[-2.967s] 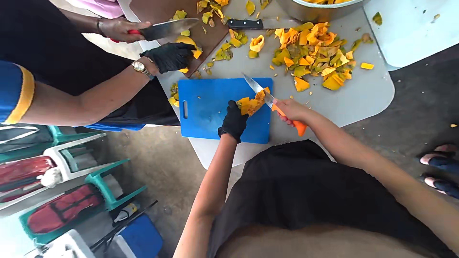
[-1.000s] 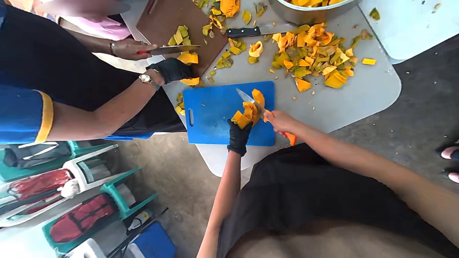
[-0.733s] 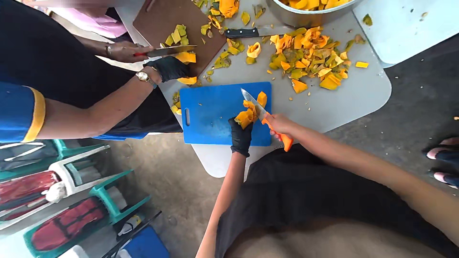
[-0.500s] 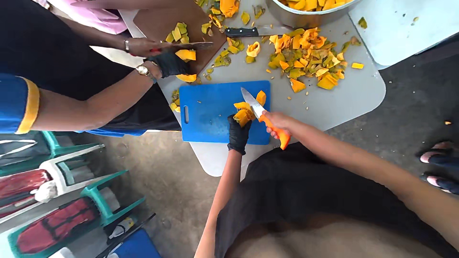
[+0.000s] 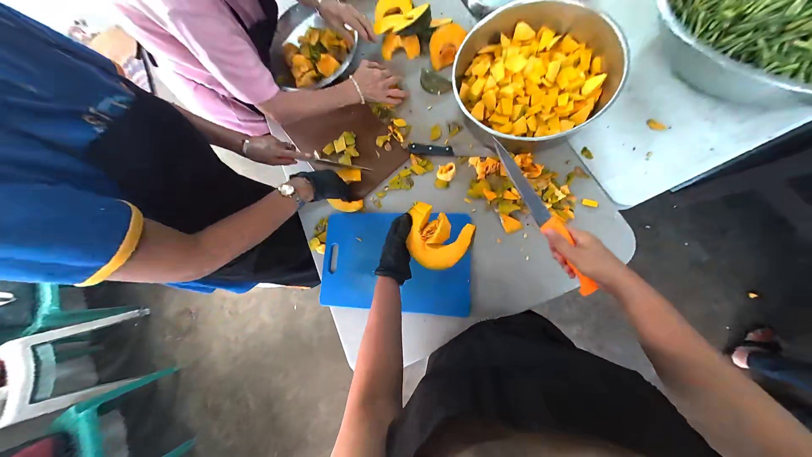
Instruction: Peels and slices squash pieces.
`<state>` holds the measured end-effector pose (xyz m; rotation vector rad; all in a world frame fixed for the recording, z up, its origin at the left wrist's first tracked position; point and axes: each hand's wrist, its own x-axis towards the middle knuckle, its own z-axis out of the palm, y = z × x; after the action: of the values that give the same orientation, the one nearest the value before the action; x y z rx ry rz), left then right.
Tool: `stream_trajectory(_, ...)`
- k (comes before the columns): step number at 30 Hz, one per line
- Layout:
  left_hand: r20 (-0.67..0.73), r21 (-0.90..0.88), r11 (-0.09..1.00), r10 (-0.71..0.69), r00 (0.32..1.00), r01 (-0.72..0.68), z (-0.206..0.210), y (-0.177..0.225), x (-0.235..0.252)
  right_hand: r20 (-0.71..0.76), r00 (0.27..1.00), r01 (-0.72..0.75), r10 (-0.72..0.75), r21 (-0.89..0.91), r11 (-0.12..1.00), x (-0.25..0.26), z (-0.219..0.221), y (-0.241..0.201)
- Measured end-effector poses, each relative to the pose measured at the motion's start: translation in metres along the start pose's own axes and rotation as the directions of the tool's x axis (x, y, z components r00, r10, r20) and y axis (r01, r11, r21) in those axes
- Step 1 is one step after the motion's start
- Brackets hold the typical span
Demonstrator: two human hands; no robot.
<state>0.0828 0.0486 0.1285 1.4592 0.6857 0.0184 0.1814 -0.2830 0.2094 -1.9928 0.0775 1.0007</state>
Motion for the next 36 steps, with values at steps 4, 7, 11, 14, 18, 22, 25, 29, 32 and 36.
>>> stream_trajectory(4,0.157,-0.538,0.836,-0.024,0.987,0.105,0.027,0.003,0.011,0.049,0.996,0.088,-0.081,-0.171,0.981,-0.006,0.006,0.046)
stream_trajectory(7,0.242,-0.616,0.769,-0.018,0.97,0.168,0.044,0.018,0.009,0.094,0.962,0.271,-0.256,-0.211,0.939,-0.013,0.011,0.08)
stream_trajectory(11,0.303,-0.564,0.808,0.01,0.953,0.171,0.058,0.023,0.014,0.174,0.917,0.385,-0.358,-0.16,0.909,-0.02,0.011,0.1)
stream_trajectory(14,0.308,-0.474,0.86,-0.042,0.95,0.191,0.072,0.037,0.012,0.202,0.906,0.402,-0.373,-0.133,0.906,-0.015,0.004,0.106)
stream_trajectory(18,0.362,-0.369,0.901,-0.087,0.928,0.228,0.091,0.06,0.001,0.232,0.889,0.435,-0.396,-0.148,0.888,-0.002,-0.008,0.107)
stream_trajectory(22,0.348,-0.213,0.962,-0.091,0.933,0.173,0.108,0.077,-0.007,0.212,0.877,0.48,-0.431,-0.41,0.776,0.001,-0.015,0.089)
stream_trajectory(25,0.338,-0.159,0.974,-0.101,0.936,0.163,0.115,0.082,-0.005,0.196,0.907,0.419,-0.372,-0.49,0.764,0.004,-0.019,0.082)
stream_trajectory(29,0.318,-0.135,0.973,-0.135,0.938,0.186,0.128,0.08,-0.002,0.082,0.931,0.339,-0.355,-0.552,0.762,0.008,-0.016,0.081)
stream_trajectory(32,0.289,-0.163,0.963,-0.162,0.943,0.216,0.137,0.075,0.004,-0.028,0.914,0.317,-0.404,-0.572,0.757,0.01,-0.011,0.087)
stream_trajectory(36,0.247,-0.236,0.944,-0.172,0.954,0.231,0.15,0.064,0.012,-0.101,0.904,0.293,-0.415,-0.561,0.775,0.014,-0.009,0.091)
